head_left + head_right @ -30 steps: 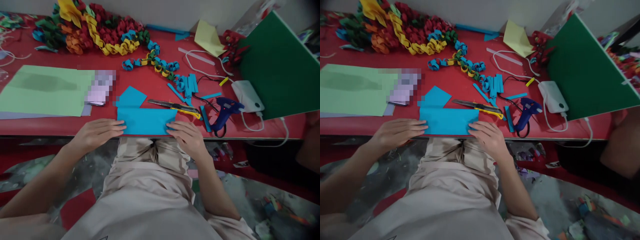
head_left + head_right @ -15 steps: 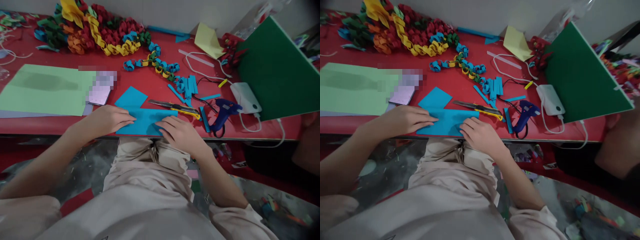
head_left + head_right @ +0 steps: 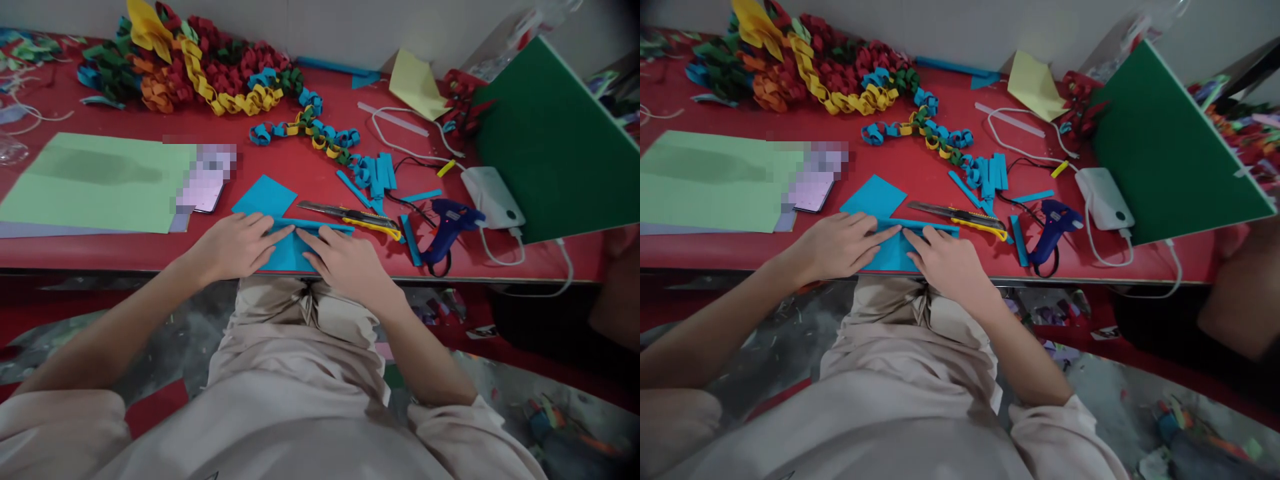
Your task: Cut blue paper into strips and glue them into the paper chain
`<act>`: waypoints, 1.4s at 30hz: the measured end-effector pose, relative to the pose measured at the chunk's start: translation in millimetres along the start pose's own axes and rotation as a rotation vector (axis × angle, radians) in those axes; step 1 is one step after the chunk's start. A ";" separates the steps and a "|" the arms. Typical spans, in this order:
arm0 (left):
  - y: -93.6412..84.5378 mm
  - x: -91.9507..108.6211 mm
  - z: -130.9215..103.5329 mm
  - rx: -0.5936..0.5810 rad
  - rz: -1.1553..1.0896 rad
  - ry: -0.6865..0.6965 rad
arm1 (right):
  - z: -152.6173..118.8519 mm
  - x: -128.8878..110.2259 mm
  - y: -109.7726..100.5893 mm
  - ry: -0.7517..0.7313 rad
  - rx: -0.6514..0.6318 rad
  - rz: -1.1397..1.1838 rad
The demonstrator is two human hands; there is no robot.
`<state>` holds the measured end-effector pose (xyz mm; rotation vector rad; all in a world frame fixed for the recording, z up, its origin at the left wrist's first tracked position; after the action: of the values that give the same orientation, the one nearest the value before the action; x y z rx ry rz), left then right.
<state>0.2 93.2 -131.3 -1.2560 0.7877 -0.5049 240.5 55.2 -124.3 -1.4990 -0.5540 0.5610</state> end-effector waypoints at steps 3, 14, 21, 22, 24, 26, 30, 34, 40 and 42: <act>0.2 -2.1 -2.5 -0.020 0.018 -0.019 | -3.5 2.8 4.0 -0.007 0.014 -0.001; 4.9 -11.4 -4.2 -0.043 -0.020 -0.038 | -2.5 8.0 -1.7 0.010 -0.037 -0.015; 4.1 -15.1 -2.2 -0.033 -0.025 -0.054 | 6.3 8.4 0.5 0.067 -0.114 -0.036; 3.0 -12.7 0.1 -0.031 -0.019 -0.066 | 7.7 7.3 -0.6 0.069 -0.119 -0.045; 0.9 -6.5 5.6 -0.030 -0.007 -0.096 | 11.3 4.2 -3.5 0.079 -0.127 -0.067; -0.5 -1.0 10.4 -0.027 -0.007 -0.118 | 15.4 0.9 -6.3 0.089 -0.130 -0.083; -0.9 0.7 10.9 -0.020 -0.032 -0.113 | 17.6 -1.9 -6.5 0.115 -0.106 -0.109; -2.2 0.7 2.2 -0.038 -0.039 -0.158 | 3.7 1.8 -0.8 0.255 -0.127 -0.138; -10.4 17.2 -7.4 -0.069 0.067 -0.331 | -14.6 -0.6 5.5 0.410 -0.135 -0.159; -12.4 22.6 -7.9 -0.063 0.096 -0.373 | -14.8 -3.0 6.0 0.440 -0.122 -0.167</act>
<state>9.7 68.6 -125.8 -1.3144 0.5479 -0.1600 247.9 41.9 -130.3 -1.6121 -0.3670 0.0600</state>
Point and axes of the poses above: each hand's wrist, its own z-axis towards the middle knuckle, its own y-axis out of the palm, x = y × z, the point moved 1 cm from there along z, towards the middle knuckle, and after that the axes turned 7 degrees about -y, right-handed, at the moved point
